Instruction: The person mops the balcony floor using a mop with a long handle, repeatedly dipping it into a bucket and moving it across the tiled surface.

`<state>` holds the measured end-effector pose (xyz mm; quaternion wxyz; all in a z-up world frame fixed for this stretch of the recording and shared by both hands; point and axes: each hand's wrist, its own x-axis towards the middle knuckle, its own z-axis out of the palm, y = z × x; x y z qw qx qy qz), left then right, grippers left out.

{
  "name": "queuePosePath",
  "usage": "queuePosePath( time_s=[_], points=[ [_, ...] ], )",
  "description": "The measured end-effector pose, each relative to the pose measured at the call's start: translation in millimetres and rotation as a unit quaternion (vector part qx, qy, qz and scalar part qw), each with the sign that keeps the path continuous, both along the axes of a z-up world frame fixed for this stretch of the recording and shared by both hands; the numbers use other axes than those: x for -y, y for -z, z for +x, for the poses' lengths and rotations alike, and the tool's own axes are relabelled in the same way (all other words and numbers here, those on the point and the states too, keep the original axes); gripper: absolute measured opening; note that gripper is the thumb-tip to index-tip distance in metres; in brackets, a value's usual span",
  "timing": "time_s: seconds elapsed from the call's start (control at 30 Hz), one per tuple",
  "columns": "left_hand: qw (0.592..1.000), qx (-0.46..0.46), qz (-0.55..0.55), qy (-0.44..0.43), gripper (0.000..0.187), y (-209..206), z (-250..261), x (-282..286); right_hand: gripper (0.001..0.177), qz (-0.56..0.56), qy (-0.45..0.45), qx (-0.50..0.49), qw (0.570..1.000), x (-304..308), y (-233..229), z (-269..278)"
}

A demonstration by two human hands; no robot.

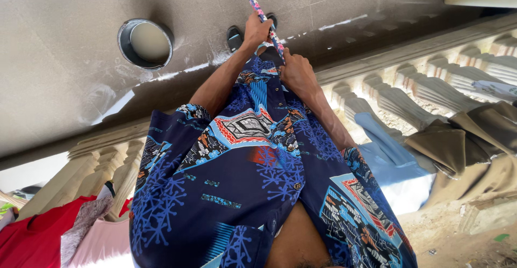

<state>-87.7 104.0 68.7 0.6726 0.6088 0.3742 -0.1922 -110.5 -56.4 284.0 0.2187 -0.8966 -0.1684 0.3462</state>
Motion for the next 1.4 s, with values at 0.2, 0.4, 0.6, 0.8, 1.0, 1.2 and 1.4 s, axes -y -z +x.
queuePosePath(
  time_s=[0.2,0.4,0.6,0.8,1.0,1.2,1.4],
  points=[
    [0.995,-0.004,-0.054,-0.078,0.024,-5,-27,-37,0.05,-0.016,-0.04,0.03,0.999,-33,9,-19],
    [0.995,-0.026,-0.061,-0.069,0.021,-3,-34,-29,0.05,-0.066,-0.067,0.063,0.994,-38,9,-28],
    [0.994,-0.027,-0.097,-0.049,0.022,15,-16,-5,0.058,-0.107,-0.064,0.045,0.991,-15,-7,-7],
    [0.994,-0.029,-0.104,-0.014,0.026,22,8,43,0.057,-0.133,-0.046,0.064,0.988,30,-12,6],
    [0.996,-0.025,-0.075,0.041,0.025,17,37,105,0.049,-0.141,0.006,0.055,0.988,85,-16,22],
    [0.992,0.021,-0.102,0.066,0.023,24,72,161,0.052,-0.15,-0.006,0.08,0.986,128,-11,41],
    [0.992,0.066,-0.097,0.043,0.07,17,87,184,0.059,-0.096,-0.022,0.066,0.993,168,4,62]
  ],
)
